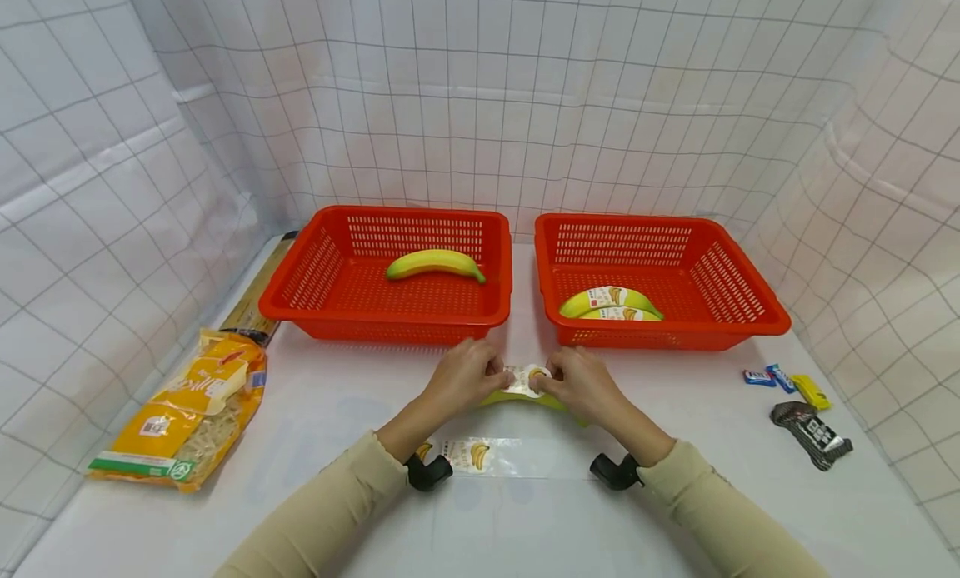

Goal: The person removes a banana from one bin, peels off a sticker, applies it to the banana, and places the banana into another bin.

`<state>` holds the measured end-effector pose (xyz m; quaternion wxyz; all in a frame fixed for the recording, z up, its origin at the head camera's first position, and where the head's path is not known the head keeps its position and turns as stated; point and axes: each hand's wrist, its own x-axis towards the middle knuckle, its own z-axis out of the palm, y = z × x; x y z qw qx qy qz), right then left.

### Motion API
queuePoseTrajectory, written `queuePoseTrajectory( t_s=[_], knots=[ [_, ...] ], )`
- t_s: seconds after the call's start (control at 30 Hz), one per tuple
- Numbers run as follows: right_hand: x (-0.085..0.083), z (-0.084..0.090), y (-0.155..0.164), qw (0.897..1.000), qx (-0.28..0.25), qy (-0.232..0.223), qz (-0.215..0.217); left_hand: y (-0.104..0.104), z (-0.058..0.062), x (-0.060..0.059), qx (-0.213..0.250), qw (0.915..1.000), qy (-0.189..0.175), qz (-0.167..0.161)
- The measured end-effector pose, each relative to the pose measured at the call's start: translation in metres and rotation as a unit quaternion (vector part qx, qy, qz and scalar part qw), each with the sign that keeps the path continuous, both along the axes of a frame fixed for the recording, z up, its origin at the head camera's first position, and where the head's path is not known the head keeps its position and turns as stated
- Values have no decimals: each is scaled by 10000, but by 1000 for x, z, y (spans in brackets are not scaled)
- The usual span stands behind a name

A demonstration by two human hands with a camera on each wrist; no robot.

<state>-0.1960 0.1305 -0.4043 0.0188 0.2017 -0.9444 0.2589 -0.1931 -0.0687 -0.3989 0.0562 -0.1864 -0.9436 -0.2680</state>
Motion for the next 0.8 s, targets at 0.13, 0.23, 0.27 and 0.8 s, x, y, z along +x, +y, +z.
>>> queuePoseTrajectory(
  t_s=[0.13, 0.23, 0.27, 0.8],
  knots=[
    [-2, 0, -1, 9999, 138, -75, 37, 0, -1, -2, -23, 9999, -151, -64],
    [-2, 0, -2, 9998, 187, 6, 61, 1, -1, -1, -96, 9998, -154, -80],
    [-2, 1, -2, 9998, 193, 33, 56, 1, -1, -1, -110, 9998, -135, -81],
    [5, -12, 6, 9973, -434, 586, 29, 0, -14, 6, -170, 9967, 785, -63]
  ],
)
